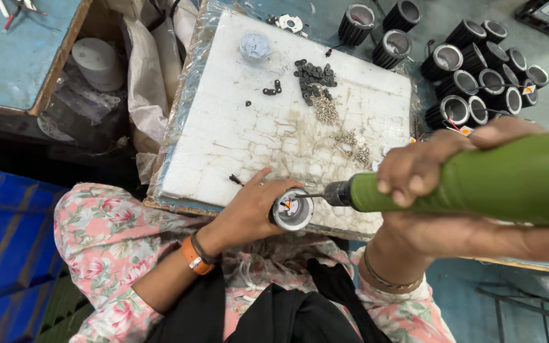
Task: The person assembles small cylindrical electronic components by inserting wires and securing parts with a green electric screwdriver. They handle multiple units, place them on the table, and continue the assembly process.
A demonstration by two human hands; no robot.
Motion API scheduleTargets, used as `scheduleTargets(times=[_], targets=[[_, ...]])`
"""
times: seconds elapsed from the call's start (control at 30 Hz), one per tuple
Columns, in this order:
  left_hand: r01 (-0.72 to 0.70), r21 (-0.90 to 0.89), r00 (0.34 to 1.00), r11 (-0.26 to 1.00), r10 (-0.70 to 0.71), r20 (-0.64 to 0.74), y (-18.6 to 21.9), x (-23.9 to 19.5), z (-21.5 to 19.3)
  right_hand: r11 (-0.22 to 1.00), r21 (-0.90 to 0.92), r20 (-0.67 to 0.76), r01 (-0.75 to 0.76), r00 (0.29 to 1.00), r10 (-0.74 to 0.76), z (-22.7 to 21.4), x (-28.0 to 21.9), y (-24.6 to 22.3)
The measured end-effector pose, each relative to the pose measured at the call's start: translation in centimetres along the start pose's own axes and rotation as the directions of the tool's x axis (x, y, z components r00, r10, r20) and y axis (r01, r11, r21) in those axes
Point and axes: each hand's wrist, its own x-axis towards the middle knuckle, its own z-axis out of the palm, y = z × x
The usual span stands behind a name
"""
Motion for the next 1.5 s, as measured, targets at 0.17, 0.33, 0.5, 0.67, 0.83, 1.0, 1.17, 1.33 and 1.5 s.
scheduleTargets(times=[0.17, 0.33, 0.5, 0.67, 0.83, 1.0, 1.17, 1.33, 1.5], targets=[[-0.011, -0.039, 1.0, 0.999, 0.01, -0.015, 0.1, 0.1, -0.3, 0.997, 0.055, -0.092, -0.061, 0.994, 0.066, 0.8, -0.6, 1.7], [0.018, -0.052, 1.0, 0.999, -0.019, -0.016, 0.1, 0.1, -0.4, 0.997, 0.053, -0.119, -0.053, 0.991, 0.06, 1.4, -0.7, 2.6], [0.021, -0.046, 1.0, 0.999, -0.021, -0.013, 0.2, 0.3, -0.5, 0.998, 0.019, -0.104, -0.064, 0.992, 0.066, 1.3, -0.3, 3.2], [0.047, -0.064, 0.999, 0.997, -0.047, 0.013, 0.2, 0.5, -0.6, 0.996, 0.006, -0.107, -0.087, 0.99, 0.087, 1.3, -0.4, 3.6], [0.089, -0.104, 0.995, 0.991, -0.085, 0.044, 0.2, 0.9, -0.8, 0.996, 0.034, -0.09, -0.084, 0.992, 0.087, 1.6, 0.0, 4.4], [0.073, -0.113, 0.99, 0.991, -0.059, 0.126, -0.8, 2.1, -1.4, 0.987, 0.058, -0.006, -0.151, 0.988, 0.152, 1.6, 0.9, 5.7], [0.077, -0.119, 0.988, 0.99, -0.06, 0.141, -1.3, 2.6, -1.4, 0.977, 0.114, 0.07, -0.182, 0.982, 0.174, 1.5, 0.8, 6.1], [0.07, -0.129, 0.988, 0.989, -0.051, 0.145, -0.7, 3.0, -2.0, 0.983, 0.048, 0.001, -0.175, 0.985, 0.175, 2.9, 0.6, 5.7], [0.186, -0.108, 0.962, 0.977, -0.159, 0.221, 0.2, 2.8, -2.2, 0.99, -0.022, -0.071, -0.138, 0.988, 0.136, 2.9, 2.4, 5.7]])
